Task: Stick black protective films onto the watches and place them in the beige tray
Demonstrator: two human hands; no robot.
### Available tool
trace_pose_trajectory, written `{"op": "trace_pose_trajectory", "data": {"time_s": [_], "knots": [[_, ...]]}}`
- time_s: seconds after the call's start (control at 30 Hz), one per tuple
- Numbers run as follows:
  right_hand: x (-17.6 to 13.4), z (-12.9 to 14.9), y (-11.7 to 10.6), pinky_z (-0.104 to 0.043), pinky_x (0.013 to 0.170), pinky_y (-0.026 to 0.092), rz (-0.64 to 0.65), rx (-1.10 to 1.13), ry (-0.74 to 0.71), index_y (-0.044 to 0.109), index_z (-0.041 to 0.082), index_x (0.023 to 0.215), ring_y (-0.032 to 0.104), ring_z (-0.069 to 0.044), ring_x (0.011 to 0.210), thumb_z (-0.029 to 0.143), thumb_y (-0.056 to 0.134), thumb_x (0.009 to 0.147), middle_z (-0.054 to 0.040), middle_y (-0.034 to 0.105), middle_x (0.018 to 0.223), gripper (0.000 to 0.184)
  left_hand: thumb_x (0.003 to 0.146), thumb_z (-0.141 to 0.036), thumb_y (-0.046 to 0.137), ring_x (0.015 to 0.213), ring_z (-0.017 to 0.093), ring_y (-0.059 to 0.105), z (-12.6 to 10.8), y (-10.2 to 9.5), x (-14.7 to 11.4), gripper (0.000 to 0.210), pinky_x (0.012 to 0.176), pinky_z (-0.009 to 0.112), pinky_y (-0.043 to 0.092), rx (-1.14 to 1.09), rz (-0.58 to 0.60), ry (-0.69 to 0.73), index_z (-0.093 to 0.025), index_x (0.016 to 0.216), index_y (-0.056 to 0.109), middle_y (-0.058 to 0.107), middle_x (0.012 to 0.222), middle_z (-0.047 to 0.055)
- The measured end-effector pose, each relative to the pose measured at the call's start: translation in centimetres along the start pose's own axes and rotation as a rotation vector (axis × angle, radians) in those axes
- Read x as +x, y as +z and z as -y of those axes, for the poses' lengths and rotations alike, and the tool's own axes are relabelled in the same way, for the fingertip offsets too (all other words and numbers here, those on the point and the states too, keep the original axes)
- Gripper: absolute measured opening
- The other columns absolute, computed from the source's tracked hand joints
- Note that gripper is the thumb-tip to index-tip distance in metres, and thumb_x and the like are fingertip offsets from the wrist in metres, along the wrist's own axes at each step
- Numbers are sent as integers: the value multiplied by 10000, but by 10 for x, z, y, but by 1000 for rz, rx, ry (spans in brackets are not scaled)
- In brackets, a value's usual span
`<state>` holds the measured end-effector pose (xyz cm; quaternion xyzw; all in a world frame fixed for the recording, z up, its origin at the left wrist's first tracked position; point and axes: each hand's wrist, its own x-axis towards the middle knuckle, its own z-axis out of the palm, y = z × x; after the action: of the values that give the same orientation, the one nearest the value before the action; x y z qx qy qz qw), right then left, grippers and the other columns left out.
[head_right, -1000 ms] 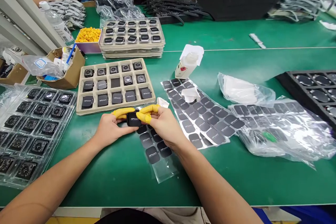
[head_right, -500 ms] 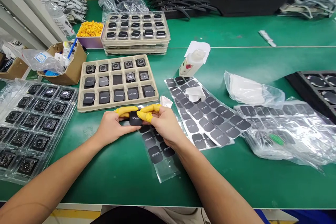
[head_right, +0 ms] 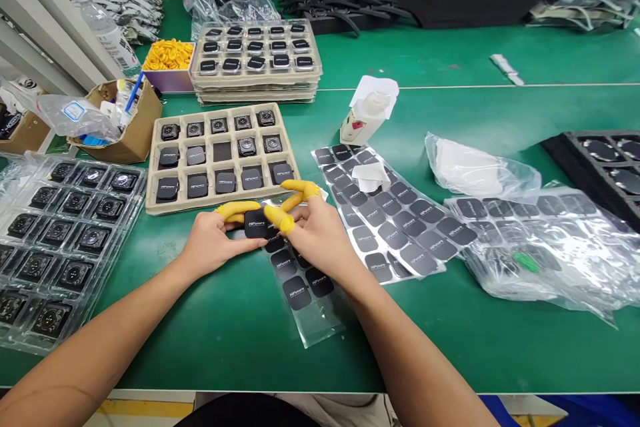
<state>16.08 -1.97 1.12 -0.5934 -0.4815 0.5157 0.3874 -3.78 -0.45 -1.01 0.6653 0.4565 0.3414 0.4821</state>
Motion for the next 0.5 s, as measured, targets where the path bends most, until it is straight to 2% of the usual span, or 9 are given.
{"op": "trace_pose_trajectory", "data": {"time_s": [0.07,0.1,0.23,0.37,0.43,0.5], "knots": [[0,-2,3,-323,633,585,100,-11,-15,550,256,1311,699,-193,688,467,879,674,10,684,797,747,671,-297,890,1014,256,768,-1,0,0,540,965,354,624,-3,10,11,-199,1178,732,796,1107,46],[1,-4,6,-316,611,578,113,0,-3,553,249,1302,689,-187,651,482,864,689,21,671,755,726,671,-304,890,1009,257,769,-1,-1,0,526,959,354,626,4,13,12,-197,1163,737,798,1097,47],[6,-9,16,-319,550,562,-2,66,60,585,226,1237,651,-164,537,595,640,867,29,643,678,525,683,-352,890,1033,259,760,-4,-2,1,540,986,363,612,36,31,18,-197,1175,732,793,1114,49],[2,-9,21,-323,697,579,143,96,-30,591,258,1261,708,-187,765,494,797,769,-19,722,885,583,705,-322,874,1069,251,748,-4,-3,2,503,1017,361,592,87,72,38,-221,1177,735,782,1156,32],[-3,-9,21,-325,725,574,114,99,-55,634,252,1183,709,-198,837,493,779,792,-42,735,943,482,706,-326,875,1088,248,743,-3,-3,2,514,1031,360,585,40,93,27,-222,1188,730,777,1174,31],[-3,-6,16,-314,633,557,14,94,-54,670,238,1079,687,-189,760,543,704,848,-48,728,913,384,681,-363,895,1127,250,729,-3,-3,3,603,1056,363,571,-50,99,3,-215,1235,708,766,1206,44]]}}
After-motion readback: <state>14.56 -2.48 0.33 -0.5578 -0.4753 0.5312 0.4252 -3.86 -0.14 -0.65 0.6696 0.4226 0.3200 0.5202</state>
